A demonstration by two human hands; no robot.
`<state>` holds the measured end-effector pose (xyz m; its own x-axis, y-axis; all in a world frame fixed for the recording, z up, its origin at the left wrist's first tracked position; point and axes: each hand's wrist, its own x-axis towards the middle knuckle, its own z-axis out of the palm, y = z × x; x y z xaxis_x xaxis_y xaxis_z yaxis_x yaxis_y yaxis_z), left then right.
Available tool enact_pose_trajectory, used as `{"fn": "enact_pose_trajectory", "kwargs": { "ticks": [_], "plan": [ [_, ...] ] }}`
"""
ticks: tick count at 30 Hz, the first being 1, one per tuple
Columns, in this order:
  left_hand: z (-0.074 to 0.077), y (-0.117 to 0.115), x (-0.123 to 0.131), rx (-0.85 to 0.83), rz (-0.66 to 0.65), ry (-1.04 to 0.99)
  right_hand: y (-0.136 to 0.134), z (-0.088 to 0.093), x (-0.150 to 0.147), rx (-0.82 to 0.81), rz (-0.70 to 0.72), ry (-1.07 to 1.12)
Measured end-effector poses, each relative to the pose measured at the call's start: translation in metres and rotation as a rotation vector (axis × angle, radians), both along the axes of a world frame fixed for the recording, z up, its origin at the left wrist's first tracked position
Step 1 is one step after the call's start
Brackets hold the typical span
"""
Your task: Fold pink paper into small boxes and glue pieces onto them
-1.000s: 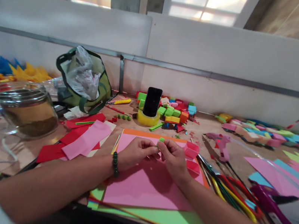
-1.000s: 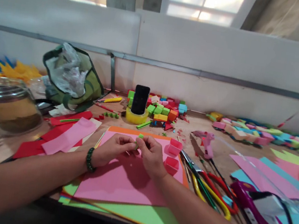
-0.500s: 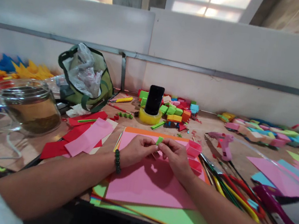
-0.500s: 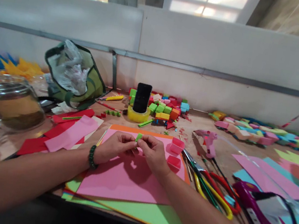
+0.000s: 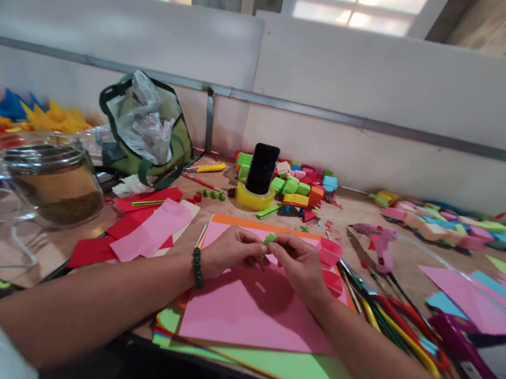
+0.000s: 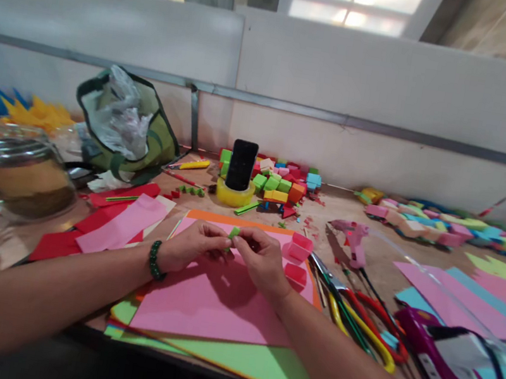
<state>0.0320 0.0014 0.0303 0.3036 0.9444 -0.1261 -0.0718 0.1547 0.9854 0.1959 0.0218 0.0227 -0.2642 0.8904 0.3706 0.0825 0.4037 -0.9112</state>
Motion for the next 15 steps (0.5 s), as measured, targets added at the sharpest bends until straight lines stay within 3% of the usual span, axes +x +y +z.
{"fn": "enact_pose_trajectory", "kwargs": {
  "ticks": [9,15],
  "plan": [
    [0.0003,-0.0004,0.0024,-0.068,-0.024,-0.008,0.0022,-0.0023,0.0000,0.009,0.022,-0.087],
    [0.0028,-0.0001,0.0025,-0.072,0.003,-0.015,0.0026,-0.0059,0.0008,0.190,-0.038,-0.130]
  ]
}}
